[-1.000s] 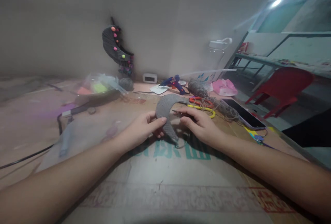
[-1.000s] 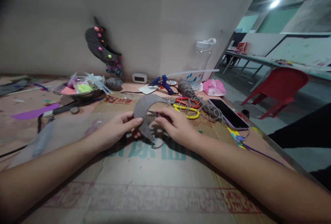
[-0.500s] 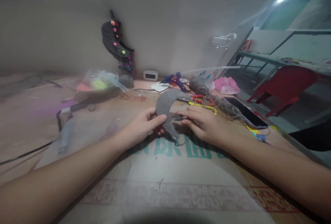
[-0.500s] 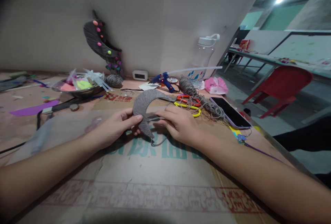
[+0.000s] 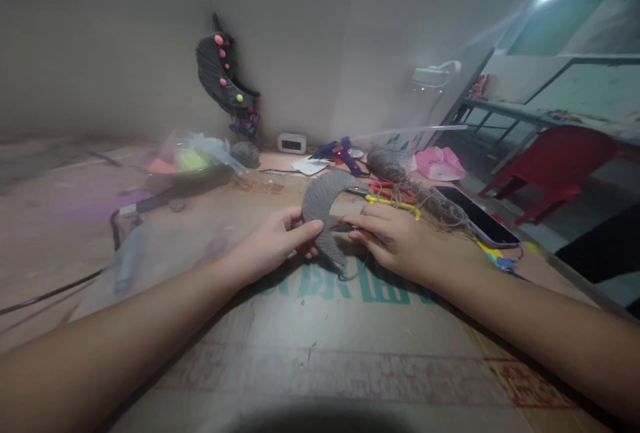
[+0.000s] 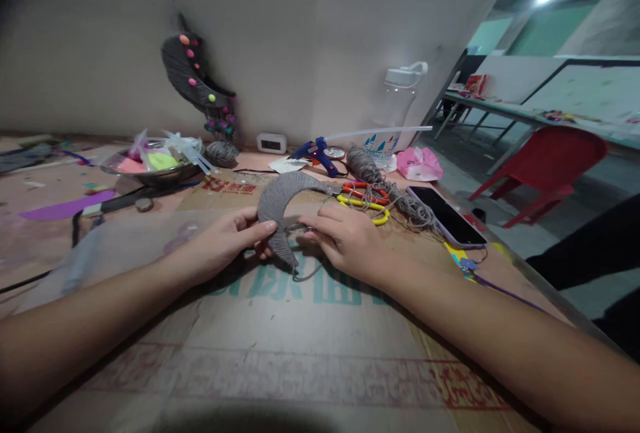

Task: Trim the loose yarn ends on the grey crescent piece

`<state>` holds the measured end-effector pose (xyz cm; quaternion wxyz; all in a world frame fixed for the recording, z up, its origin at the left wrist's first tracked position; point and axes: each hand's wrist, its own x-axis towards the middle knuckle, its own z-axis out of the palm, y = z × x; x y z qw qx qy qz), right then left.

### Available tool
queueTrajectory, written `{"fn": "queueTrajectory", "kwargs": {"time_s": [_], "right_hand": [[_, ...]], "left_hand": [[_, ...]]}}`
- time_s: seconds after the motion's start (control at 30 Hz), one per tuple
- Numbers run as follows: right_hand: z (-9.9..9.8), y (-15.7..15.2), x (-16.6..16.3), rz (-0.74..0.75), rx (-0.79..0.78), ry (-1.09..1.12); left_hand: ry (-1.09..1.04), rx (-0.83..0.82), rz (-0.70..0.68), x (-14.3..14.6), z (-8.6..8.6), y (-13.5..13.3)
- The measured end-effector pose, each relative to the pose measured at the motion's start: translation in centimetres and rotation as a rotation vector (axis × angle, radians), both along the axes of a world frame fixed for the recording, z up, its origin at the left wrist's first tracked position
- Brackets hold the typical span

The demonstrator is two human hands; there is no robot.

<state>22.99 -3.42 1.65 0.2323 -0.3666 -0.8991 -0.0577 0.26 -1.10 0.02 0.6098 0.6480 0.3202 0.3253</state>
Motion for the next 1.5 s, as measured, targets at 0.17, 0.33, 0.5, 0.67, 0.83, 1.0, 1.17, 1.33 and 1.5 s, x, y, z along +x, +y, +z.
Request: {"fn": "queueTrajectory", "kwargs": {"time_s": [0.17, 0.33, 0.5, 0.67, 0.83, 1.0, 1.17, 1.33, 1.5], "right_hand": [[-0.6, 0.2, 0.1, 0.028, 0.050, 0.034], [-1.2, 0.6, 0.2, 0.076, 0.099, 0.094], [-1.4, 0.7, 0.2, 0.083, 0.112, 0.140], [-1.2, 0.5, 0.1, 0.086, 0.073, 0.149], [-1.1, 0.4, 0.1, 0.063, 0.093, 0.086], [-1.2, 0.4, 0.1, 0.054, 0.099, 0.076], [-1.3, 0.5, 0.1, 0.041, 0.118, 0.083], [-1.3, 0.6, 0.2, 0.051, 0.134, 0.069], [-1.3, 0.4, 0.1, 0.033, 0.072, 0.151]], "left_hand": [[-0.010, 0.016, -0.016, -0.1, 0.1, 0.0], [0.007, -0.003, 0.009, 0.0, 0.3, -0.1], [-0.006, -0.017, 0.009, 0.1, 0.4, -0.2], [-0.016, -0.014, 0.002, 0.2, 0.2, -0.2], [-0.018, -0.006, -0.006, 0.1, 0.1, -0.2], [-0.025, 0.011, -0.033, 0.0, 0.2, -0.1], [-0.026, 0.000, -0.030, 0.0, 0.3, -0.2], [-0.012, -0.016, -0.003, 0.1, 0.4, -0.2], [0.006, -0.031, 0.023, 0.3, 0.6, -0.3]]}}
